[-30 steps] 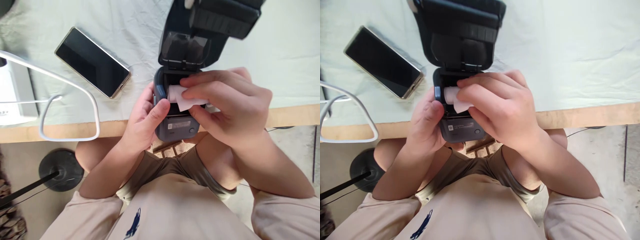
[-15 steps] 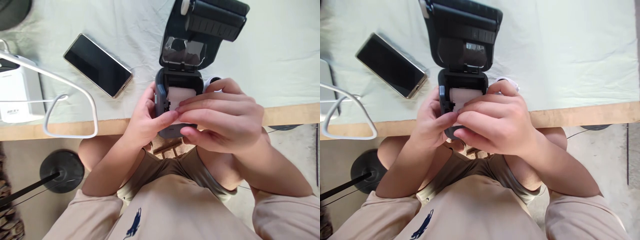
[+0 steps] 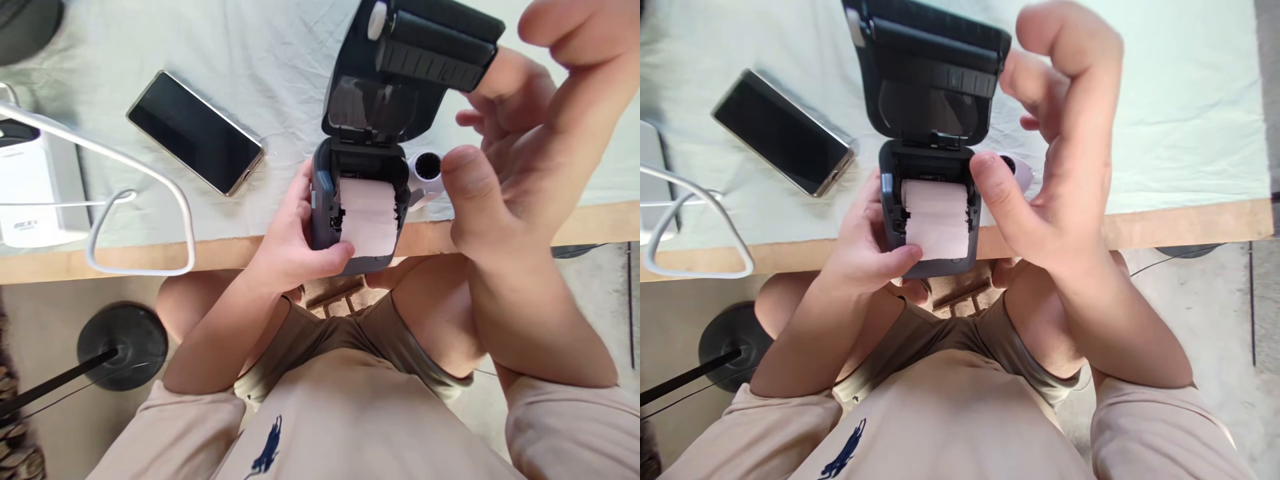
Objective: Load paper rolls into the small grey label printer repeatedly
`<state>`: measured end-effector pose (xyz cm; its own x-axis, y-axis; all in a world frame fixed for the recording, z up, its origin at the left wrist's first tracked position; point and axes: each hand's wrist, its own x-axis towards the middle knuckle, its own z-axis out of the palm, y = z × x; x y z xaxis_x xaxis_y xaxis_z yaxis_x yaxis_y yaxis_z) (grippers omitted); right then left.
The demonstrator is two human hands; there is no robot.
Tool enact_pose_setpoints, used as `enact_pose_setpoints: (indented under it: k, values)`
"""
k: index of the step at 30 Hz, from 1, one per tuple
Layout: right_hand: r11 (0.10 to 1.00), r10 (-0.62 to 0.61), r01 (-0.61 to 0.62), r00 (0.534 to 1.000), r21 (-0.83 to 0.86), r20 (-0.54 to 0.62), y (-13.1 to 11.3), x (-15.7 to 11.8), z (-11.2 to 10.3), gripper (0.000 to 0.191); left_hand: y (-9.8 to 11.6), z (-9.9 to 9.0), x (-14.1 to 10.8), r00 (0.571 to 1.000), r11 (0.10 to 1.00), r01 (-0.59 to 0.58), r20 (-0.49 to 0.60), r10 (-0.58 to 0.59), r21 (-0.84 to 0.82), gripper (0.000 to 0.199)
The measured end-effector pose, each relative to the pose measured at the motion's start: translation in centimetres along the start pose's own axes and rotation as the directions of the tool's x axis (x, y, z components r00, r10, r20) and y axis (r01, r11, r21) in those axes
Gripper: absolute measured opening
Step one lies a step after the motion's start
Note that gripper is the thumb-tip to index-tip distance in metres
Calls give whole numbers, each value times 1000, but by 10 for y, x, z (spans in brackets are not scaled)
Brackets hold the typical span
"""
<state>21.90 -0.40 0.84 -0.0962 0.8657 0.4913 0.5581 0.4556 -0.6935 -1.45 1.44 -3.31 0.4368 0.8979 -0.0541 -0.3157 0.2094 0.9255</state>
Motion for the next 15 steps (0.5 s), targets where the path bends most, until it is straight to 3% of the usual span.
enact_pose_setpoints:
  k: [2, 4, 9, 12, 15]
  values:
    - [997, -45, 52, 991, 57, -128, 2, 1, 4, 49, 5, 3, -2, 998, 998, 57, 27, -57, 2, 125]
    - [990, -101, 116, 980, 79, -169, 5, 3, 7, 49, 11, 7, -4, 992, 994, 108, 61, -106, -22, 154]
    - [965, -258, 258, 966, -39, -8, 13, 9, 4, 31, 18, 13, -5, 981, 969, 194, 32, -192, -150, 175]
    - [948, -277, 296, 948, -118, 154, 9, 10, -3, 31, 12, 7, -6, 986, 973, 155, 81, -143, -171, 159]
    - [956, -215, 259, 938, -137, 272, 2, 9, -8, 34, 1, 1, -9, 989, 981, 33, 150, -4, -193, 99]
